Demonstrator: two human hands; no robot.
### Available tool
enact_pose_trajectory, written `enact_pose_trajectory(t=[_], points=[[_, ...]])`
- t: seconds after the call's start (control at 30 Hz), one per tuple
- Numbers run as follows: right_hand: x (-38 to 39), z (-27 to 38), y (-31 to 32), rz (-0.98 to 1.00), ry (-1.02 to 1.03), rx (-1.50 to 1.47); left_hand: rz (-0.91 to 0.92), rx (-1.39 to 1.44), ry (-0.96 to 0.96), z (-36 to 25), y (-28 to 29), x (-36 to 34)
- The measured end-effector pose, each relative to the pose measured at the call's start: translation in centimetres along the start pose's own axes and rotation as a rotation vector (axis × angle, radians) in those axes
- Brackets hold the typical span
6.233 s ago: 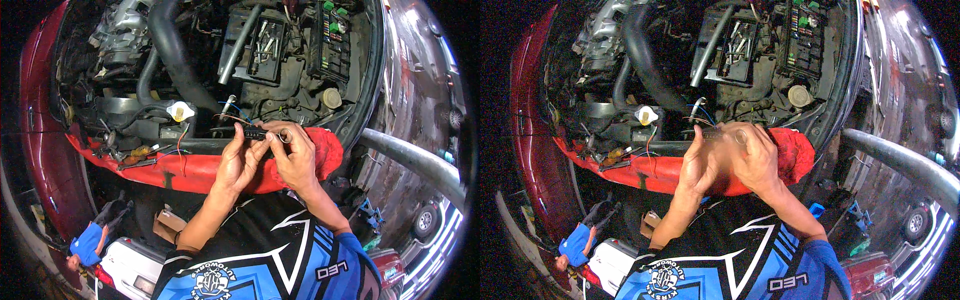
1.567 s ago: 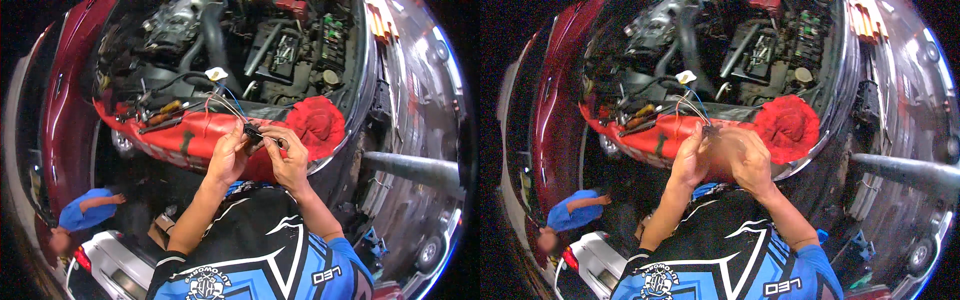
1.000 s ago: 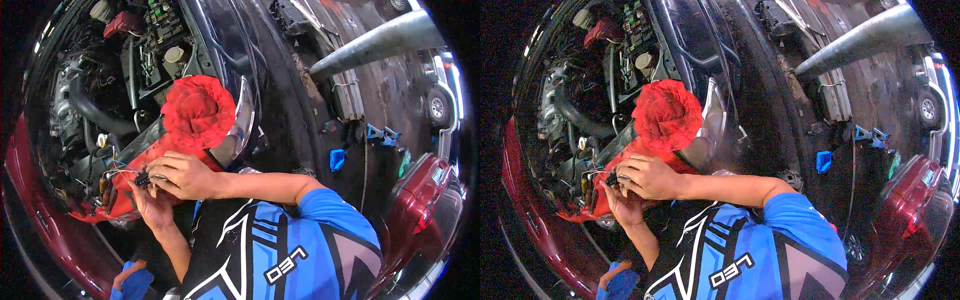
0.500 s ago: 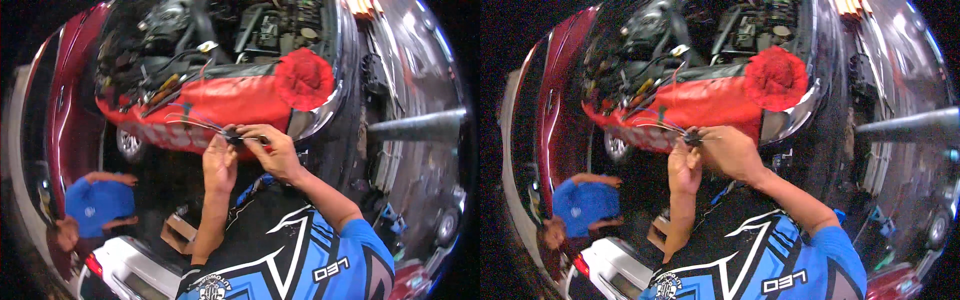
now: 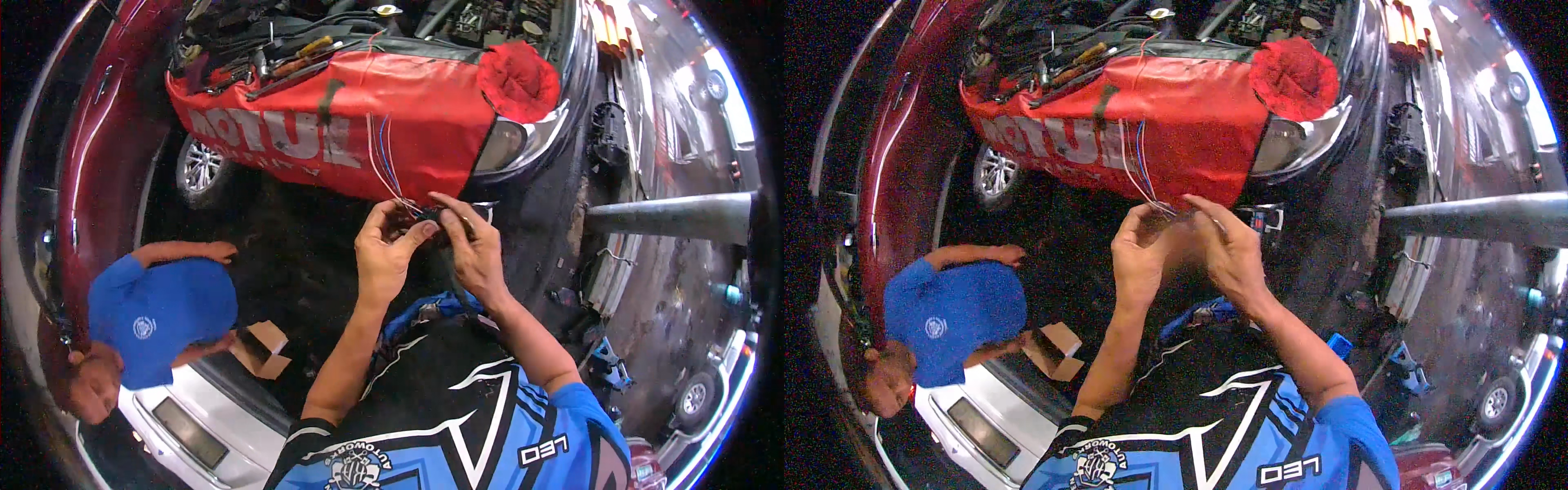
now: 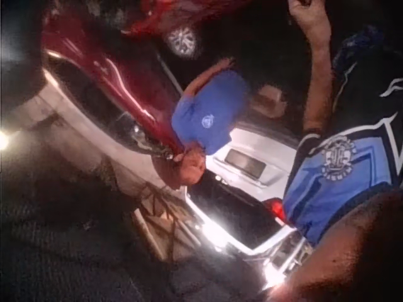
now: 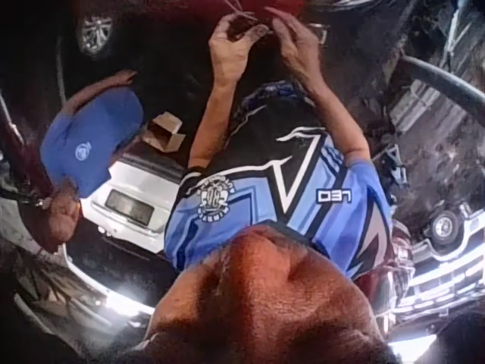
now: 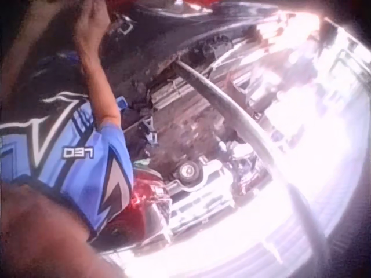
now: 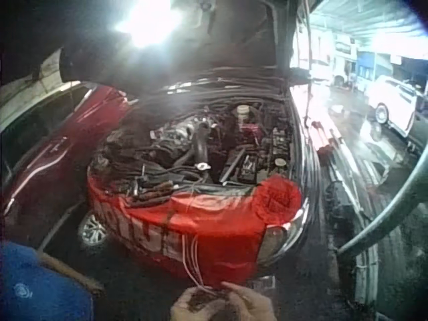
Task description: Connecting and organizing electrical wires on a vehicle wiring harness connector within an engine bay.
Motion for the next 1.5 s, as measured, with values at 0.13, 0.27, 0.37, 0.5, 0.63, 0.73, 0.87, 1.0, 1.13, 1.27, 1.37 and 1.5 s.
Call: enact_pose_trajectory(t=[0.13,0.27,0.37,0.5,0.63,0.73,0.87,1.0,1.13,1.27,1.37,1.5], points=[[1.3,-1.1,-0.2,0.049,-0.077,-0.046,0.009,-0.201,-0.077,-0.3,-0.7,1.9],[1.3,-0.9,0.0,0.022,0.047,0.055,-0.024,-0.096,0.039,0.9,0.3,2.5],[1.0,1.6,-0.1,0.011,0.198,0.231,-0.032,-0.345,-0.143,1.1,1.6,1.8],[-0.1,3.2,1.8,-0.051,0.366,0.334,-0.031,-0.172,-0.090,-0.6,-1.4,0.6],[-2.7,2.5,5.3,-0.102,0.259,0.240,-0.100,-0.023,-0.176,-0.5,-4.8,-1.9],[-5.8,-0.5,9.2,-0.125,0.055,-0.037,-0.117,0.010,-0.297,0.5,-8.6,-4.0],[-10.1,-2.2,14.7,-0.076,0.005,-0.065,-0.154,-0.262,-0.628,1.8,-14.5,-7.0],[-15.3,-1.6,20.9,-0.010,0.171,0.109,-0.211,0.004,-0.402,4.1,-20.2,-13.0],[-20.8,0.5,24.2,0.153,0.569,0.374,-0.159,0.349,-0.036,7.8,-23.0,-19.7],[-26.3,-0.8,26.7,0.222,0.329,0.027,-0.257,0.712,-0.049,6.9,-24.5,-24.0],[-29.1,0.0,27.4,0.249,0.189,-0.172,-0.106,0.969,-0.131,6.5,-23.2,-26.5],[-31.4,-1.2,26.3,0.308,0.145,-0.295,-0.027,1.162,-0.199,5.7,-22.7,-29.0]])
Point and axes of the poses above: each hand's wrist, its own x-axis away from the middle knuckle, its own y-axis out of the back of the hand, z = x × y, the point moved 6 cm from there along -x, towards the middle knuckle, and after that the axes turned 5 degrees about z, right-handed, at the moved point
